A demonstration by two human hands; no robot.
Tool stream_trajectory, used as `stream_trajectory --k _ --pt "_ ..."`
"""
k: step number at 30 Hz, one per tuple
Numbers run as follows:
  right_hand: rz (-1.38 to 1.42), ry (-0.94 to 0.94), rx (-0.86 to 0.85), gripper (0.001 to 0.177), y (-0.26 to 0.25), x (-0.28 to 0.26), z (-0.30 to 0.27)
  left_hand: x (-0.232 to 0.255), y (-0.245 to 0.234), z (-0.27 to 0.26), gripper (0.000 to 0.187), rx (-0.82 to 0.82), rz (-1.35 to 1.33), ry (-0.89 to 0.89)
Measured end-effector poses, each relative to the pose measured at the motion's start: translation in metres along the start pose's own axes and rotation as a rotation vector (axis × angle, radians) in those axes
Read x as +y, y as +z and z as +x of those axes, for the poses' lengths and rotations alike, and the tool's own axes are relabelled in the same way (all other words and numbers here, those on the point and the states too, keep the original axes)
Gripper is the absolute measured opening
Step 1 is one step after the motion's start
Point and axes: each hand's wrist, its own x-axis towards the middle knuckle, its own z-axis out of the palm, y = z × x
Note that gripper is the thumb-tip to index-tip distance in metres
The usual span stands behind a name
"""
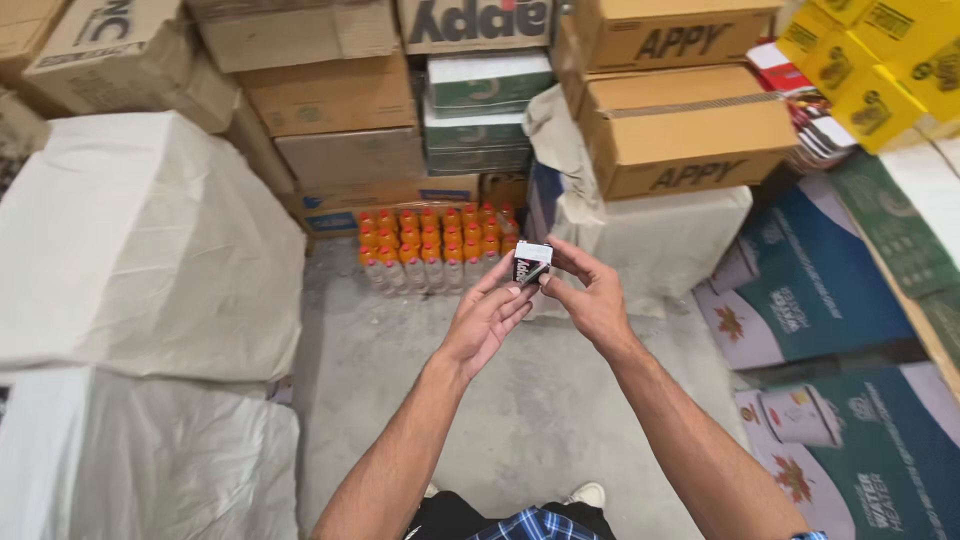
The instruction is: The person repeatedly picks up small white boxes from a large sack and stacks them onto a growing pile on a pallet. The person handles the boxes one at a time, walking back and forth between the sack and the stack.
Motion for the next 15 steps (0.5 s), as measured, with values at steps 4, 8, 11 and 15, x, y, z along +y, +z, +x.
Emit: stream_trajectory --k 4,8,11,15 --pt "-0.031 -0.014 0.14 0.061 -0.138 0.006 -0.009 -0.078 0.092 0.04 0.067 -0.116 0.059 -0.123" --pt "-0.058 -0.004 0.288 0.061 -0.26 -0.005 -0.032 -0.155 0.177 0.072 0.065 -0.206 0.094 -0.241" --pt "-0.114 0.002 0.391 0.061 -0.332 -0.006 -0.048 -0.203 0.227 0.088 0.064 -0.287 0.112 -0.323" --pt "-0.202 0.027 0.547 0.064 -0.416 -0.007 -0.07 -0.269 0.287 0.115 0.062 -0.385 0.156 -0.432"
